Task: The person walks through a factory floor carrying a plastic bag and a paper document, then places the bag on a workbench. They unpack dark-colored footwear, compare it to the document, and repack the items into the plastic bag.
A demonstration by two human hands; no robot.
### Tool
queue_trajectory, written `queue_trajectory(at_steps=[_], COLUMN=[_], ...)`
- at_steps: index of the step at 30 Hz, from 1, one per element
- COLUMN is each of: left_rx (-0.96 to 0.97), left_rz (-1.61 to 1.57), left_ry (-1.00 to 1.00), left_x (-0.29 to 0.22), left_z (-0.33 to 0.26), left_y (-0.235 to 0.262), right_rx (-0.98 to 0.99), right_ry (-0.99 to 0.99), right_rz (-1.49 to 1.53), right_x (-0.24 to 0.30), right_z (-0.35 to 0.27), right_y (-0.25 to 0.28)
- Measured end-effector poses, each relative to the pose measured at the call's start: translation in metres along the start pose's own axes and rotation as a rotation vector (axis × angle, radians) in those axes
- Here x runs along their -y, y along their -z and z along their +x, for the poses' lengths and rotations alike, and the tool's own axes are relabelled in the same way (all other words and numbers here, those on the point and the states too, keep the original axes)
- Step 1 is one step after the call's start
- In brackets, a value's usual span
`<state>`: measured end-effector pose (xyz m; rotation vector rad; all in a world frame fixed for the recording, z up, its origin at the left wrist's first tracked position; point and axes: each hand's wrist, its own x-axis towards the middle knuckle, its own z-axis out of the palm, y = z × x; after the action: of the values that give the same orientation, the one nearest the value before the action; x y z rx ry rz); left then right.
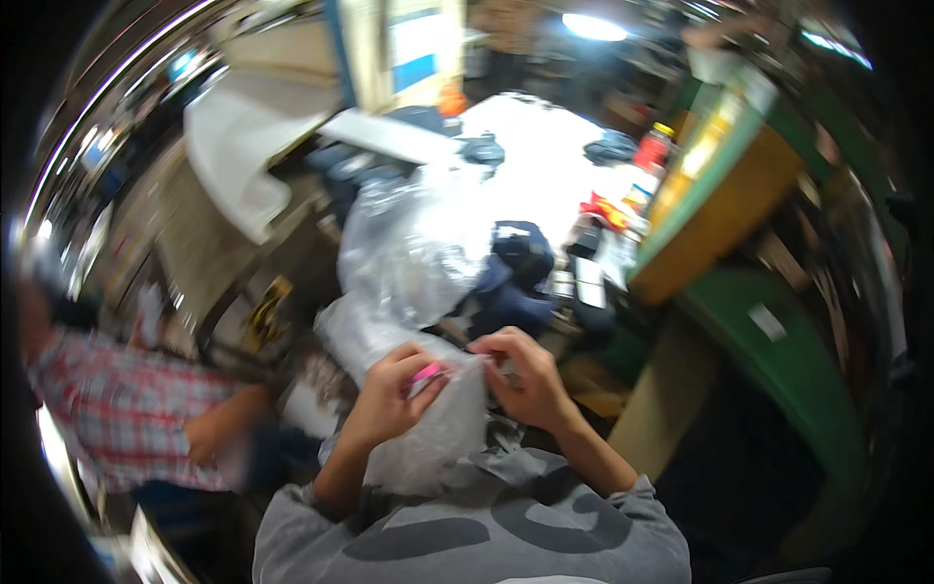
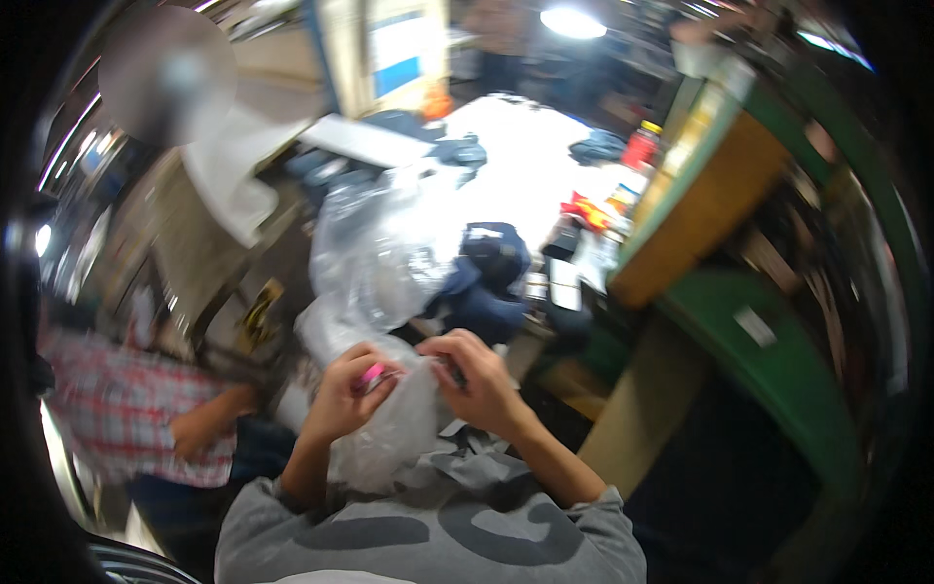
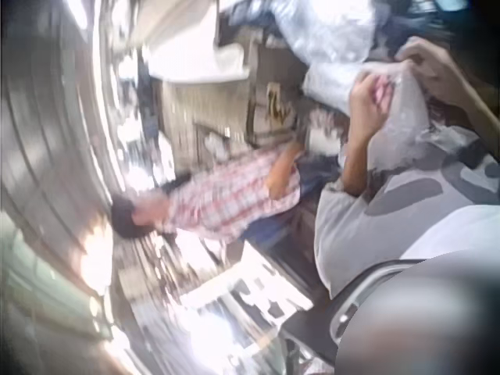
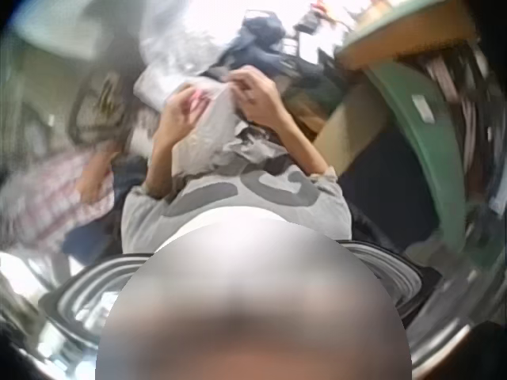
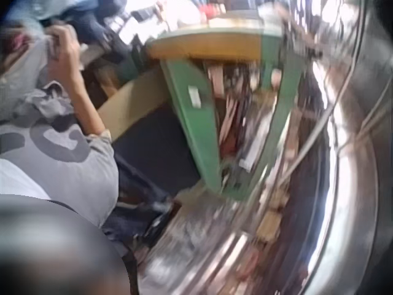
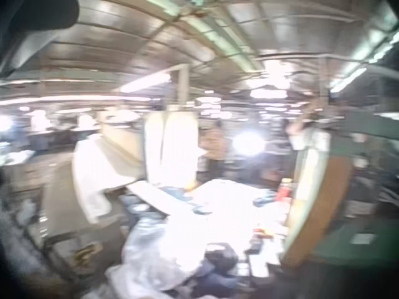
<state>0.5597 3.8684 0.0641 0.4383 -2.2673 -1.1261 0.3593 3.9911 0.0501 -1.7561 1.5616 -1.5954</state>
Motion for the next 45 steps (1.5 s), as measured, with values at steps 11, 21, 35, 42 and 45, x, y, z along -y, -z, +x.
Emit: queue_trajectory(at_steps=[11, 21, 35, 42, 45], left_rx=[0.13, 0.457, 0.226, 0.434, 0.449], left_rz=[-0.669, -1.163, -0.993, -1.389, -1.275], left_ry=[0.21, 0.542, -0.014, 0.602, 0.495], left_x=[-0.006, 0.012, 0.048, 0.092, 0.106], left_z=[0.009, 0.04, 0.137, 0.17, 0.175], left_y=[-0.073, -0.096, -0.057, -0.028, -0.027], right_rx=[-0.289, -0.69, -0.804, -0.892, -0.86], right_ry=[-0.422, -0.363, -0.371, -0.406, -0.386], right_rz=[0.577, 1.265, 0.564, 0.631, 0.782], right_x=[0.002, 0.015, -0.022, -0.05, -0.067], right_z=[-0.078, -0.09, 0.029, 0.07, 0.077], right_y=[0.006, 0.003, -0.031, -0.054, -0.06])
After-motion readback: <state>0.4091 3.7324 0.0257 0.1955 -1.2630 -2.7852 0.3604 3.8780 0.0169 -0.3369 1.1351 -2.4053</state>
